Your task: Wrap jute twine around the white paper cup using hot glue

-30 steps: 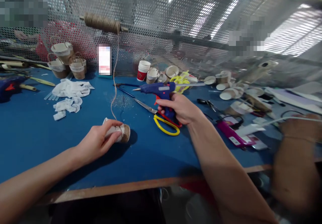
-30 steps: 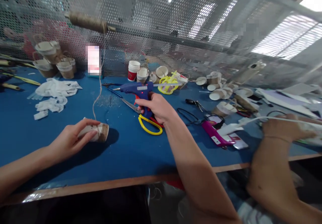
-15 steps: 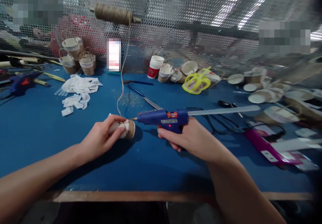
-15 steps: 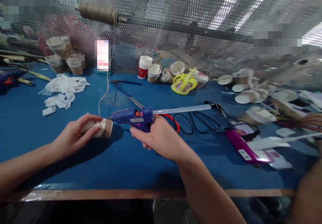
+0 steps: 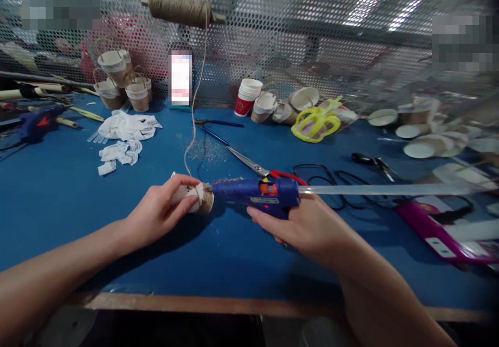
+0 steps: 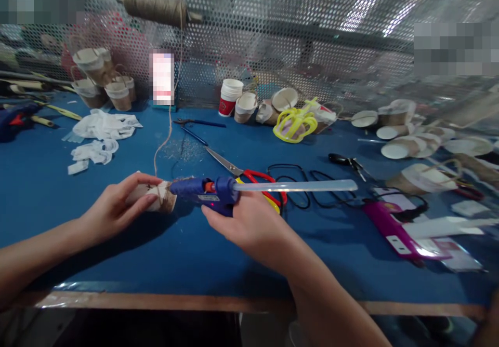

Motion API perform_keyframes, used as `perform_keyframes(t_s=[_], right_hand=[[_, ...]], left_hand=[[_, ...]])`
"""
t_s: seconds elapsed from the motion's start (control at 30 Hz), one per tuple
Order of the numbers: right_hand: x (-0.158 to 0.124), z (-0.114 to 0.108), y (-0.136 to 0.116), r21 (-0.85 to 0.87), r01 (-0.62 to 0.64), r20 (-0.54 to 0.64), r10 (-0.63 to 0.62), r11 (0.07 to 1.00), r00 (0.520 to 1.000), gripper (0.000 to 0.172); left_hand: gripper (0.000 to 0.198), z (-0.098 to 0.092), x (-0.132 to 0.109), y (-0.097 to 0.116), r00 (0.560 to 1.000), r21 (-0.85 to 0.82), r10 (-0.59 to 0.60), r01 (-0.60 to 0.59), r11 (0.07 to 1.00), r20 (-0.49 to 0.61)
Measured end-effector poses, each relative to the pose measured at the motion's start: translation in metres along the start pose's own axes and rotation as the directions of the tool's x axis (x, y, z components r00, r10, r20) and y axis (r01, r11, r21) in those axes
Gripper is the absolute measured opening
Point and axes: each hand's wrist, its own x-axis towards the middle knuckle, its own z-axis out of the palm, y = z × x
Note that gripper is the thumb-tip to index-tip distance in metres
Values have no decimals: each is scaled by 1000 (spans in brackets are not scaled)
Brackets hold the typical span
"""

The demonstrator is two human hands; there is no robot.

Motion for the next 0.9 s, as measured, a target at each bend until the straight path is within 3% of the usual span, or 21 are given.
perform_keyframes(t_s=[0.27, 0.53, 0.7, 0.9], right_hand=[[0, -9, -1, -143, 140, 75, -131, 980, 989, 22], [-6, -7, 2, -269, 226, 50, -221, 936, 974, 27], [-10, -5, 10, -490, 445, 81, -469, 749, 880, 41], [-13, -2, 9, -677, 493, 89, -603, 547, 793, 50]], left_hand=[[25, -1, 2, 2, 1000, -12, -7, 7, 1000, 5], [24, -1, 4, 2, 1000, -17, -24, 24, 1000, -18], [24, -1, 5, 2, 999, -9, -26, 26, 1000, -40], [25, -2, 6, 2, 999, -10, -38, 38, 999, -32]])
